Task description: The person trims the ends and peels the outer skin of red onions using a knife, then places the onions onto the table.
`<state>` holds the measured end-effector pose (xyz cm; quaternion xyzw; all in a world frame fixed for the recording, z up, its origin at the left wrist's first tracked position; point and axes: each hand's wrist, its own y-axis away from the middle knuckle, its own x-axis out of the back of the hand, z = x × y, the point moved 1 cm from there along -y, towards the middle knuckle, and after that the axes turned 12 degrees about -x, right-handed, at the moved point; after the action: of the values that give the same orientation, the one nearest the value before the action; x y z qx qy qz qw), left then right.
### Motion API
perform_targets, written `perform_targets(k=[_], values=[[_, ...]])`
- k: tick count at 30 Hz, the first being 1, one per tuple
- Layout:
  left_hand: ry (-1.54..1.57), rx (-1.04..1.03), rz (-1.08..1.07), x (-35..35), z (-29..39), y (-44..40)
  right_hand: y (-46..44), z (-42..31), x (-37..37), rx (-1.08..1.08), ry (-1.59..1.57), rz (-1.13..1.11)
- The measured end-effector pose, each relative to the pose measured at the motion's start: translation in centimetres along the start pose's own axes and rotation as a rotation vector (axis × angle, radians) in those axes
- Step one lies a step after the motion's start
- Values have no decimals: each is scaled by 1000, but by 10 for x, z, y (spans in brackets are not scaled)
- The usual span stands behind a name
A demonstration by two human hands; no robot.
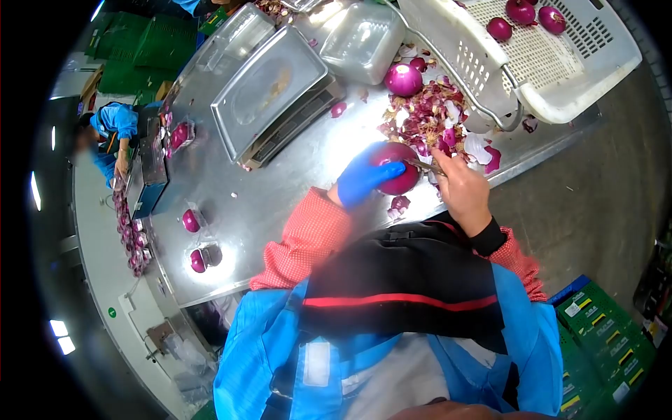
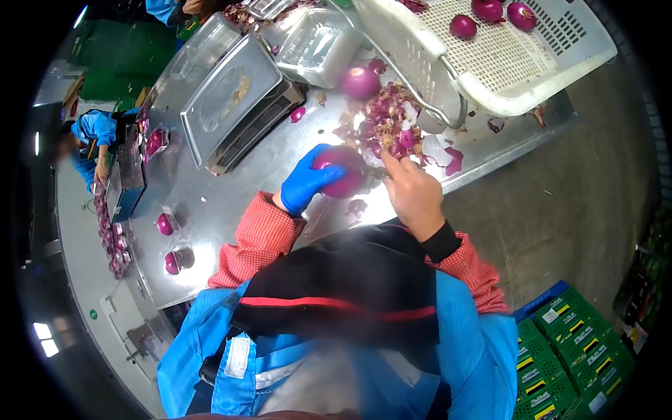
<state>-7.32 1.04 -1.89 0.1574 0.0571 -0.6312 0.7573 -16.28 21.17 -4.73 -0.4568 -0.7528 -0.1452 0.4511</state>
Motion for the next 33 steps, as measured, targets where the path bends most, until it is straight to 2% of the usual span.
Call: perform_targets(k=[3,6,9,12,13,14,15,18,19,20,22,25,28,31,32,33], values=[[28,22,56,3,-5,-3,0,-8,-8,-193,-294,-132],[53,57,111,4,-7,-7,-4,-6,-18,-358,-445,-293],[54,75,178,3,-11,-7,-5,-4,-23,-379,-458,-323],[188,78,28,3,-5,-3,-5,43,-66,-792,-647,-554],[43,66,-2,3,-14,3,-19,50,-46,-673,-689,-362],[-105,50,-31,2,-24,9,-27,57,-33,-662,-522,-308],[-189,52,-7,-1,-30,12,-33,47,-20,-587,-503,-311],[184,107,58,-2,-18,0,-25,13,-7,-494,-486,-394],[312,104,8,1,-13,-4,-21,2,-7,-348,-547,-290],[307,87,5,2,-13,-5,-21,-6,3,-402,-438,-421],[284,66,-8,6,-12,-6,-17,-14,2,-171,-361,-182],[268,33,-26,7,-18,-6,-19,-17,10,43,-209,-46],[199,16,-79,4,-17,-4,-20,-24,11,50,0,-5],[100,12,-89,-3,-20,5,-27,-10,-9,-85,-212,-45],[68,11,-79,-6,-21,9,-26,6,-24,-193,-353,-208],[86,12,-79,-8,-20,8,-21,9,-27,-194,-368,-183]])
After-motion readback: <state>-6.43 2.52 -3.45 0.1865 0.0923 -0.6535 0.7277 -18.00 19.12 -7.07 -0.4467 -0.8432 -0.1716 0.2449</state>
